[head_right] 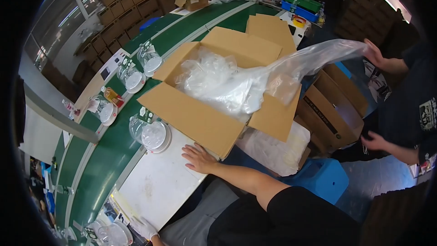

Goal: Inspecting and packing decorative LED light domes into a cardboard shipping carton on an assembly line.

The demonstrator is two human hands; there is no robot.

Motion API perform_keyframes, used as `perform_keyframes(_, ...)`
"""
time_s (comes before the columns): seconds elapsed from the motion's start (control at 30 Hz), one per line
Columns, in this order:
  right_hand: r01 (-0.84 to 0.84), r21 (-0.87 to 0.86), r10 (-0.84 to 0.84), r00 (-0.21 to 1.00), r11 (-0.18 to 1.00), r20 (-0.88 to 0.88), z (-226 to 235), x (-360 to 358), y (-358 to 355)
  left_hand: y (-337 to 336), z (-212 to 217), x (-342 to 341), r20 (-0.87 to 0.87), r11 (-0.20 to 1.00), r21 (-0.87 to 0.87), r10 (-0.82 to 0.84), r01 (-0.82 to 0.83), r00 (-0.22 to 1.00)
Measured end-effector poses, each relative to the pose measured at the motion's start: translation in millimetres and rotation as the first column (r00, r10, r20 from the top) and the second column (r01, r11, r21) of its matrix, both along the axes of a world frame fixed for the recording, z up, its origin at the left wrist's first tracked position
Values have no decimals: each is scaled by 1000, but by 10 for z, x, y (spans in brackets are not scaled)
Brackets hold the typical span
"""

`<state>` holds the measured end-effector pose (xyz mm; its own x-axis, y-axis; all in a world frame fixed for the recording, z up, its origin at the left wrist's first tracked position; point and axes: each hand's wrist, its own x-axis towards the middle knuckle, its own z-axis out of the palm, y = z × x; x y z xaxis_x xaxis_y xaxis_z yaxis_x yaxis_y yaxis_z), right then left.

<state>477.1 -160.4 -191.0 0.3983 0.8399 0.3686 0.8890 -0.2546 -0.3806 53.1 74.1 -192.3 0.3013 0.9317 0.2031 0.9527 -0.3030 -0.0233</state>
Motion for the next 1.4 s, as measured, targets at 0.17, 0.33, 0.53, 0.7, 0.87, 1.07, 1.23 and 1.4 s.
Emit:
perform_keyframes(0.17,-34,56,39,995,998,-91,-101,-65,123,-76,108,117,546,1000,-5,28,-30,837)
perform_keyframes(0.33,11,-45,-11,1000,999,14,-43,6,-39,19,62,172,165,1000,12,-14,13,986)
perform_keyframes(0.53,-20,-102,19,1000,995,-8,-55,-49,-22,-98,105,41,168,999,-43,24,-17,985)
perform_keyframes(0.7,-33,-99,35,999,995,18,-48,8,-6,-73,108,56,189,999,-19,29,-26,981)
perform_keyframes(0.87,-40,-119,42,999,992,14,-69,8,44,-27,58,63,165,999,-20,37,-34,986)
perform_keyframes(1.07,-34,-130,37,999,991,20,-69,-22,19,-35,55,38,191,999,-38,45,-38,981)
perform_keyframes(1.23,-34,-139,37,999,990,21,-48,-36,11,-49,45,12,194,999,-19,34,-31,980)
perform_keyframes(1.4,-37,-139,40,999,990,22,-52,-31,4,-61,50,20,181,999,-10,36,-34,983)
